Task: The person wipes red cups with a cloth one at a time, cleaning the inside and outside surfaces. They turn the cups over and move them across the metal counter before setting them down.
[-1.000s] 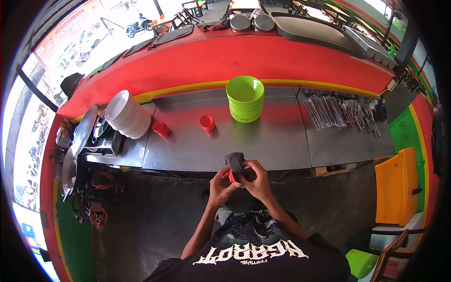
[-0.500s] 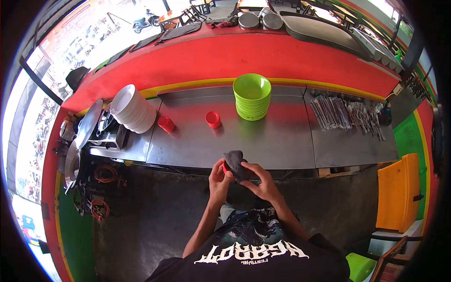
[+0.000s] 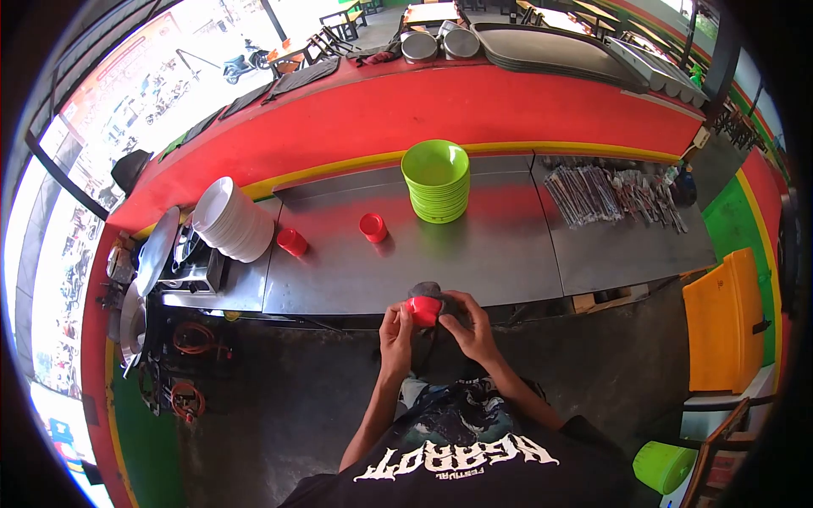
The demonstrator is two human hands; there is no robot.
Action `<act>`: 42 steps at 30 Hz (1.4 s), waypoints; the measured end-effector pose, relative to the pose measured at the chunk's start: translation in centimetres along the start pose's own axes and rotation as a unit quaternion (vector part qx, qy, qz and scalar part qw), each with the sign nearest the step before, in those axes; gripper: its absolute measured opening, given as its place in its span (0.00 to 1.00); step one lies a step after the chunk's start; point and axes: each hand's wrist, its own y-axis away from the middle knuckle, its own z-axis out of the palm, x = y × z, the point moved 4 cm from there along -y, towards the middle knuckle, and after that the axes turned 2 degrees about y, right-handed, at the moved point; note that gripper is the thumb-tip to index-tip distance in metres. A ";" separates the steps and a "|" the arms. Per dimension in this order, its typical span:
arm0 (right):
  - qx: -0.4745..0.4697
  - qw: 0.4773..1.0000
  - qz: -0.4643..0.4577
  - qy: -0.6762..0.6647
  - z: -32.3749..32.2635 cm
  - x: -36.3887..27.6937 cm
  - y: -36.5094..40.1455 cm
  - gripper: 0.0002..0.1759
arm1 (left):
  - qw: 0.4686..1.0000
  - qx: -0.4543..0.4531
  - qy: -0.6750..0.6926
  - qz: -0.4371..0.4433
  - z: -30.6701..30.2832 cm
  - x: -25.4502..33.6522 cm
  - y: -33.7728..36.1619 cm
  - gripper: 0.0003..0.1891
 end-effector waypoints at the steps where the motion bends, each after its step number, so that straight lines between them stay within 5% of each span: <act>1: -0.007 1.000 0.004 -0.024 -0.1 0.0 -0.1 0.24 | 1.000 -0.009 -0.017 0.007 -0.2 -0.4 0.1 0.12; 5: -0.061 0.992 0.045 -0.101 -0.5 0.0 0.2 0.24 | 0.997 -0.057 -0.044 0.000 0.2 0.9 0.5 0.13; 12: -0.164 0.979 0.110 -0.058 -0.3 -0.2 0.5 0.22 | 0.933 -0.176 -0.309 -0.049 -1.1 3.9 -0.1 0.12; 18: -0.066 0.978 0.114 -0.161 -0.2 1.1 0.5 0.24 | 0.986 -0.099 -0.118 -0.065 -0.5 2.8 0.1 0.14; 24: -0.011 0.983 0.103 -0.152 -1.2 1.2 0.3 0.26 | 0.988 -0.080 -0.118 -0.051 -0.1 0.9 0.0 0.14; 36: -0.099 0.993 0.065 -0.007 -0.6 0.9 0.4 0.25 | 0.905 -0.194 -0.370 -0.083 -0.1 3.7 -0.4 0.11; 42: 0.013 0.966 0.165 -0.199 -0.9 1.7 -0.2 0.24 | 0.978 -0.095 -0.161 -0.096 0.8 2.7 0.1 0.16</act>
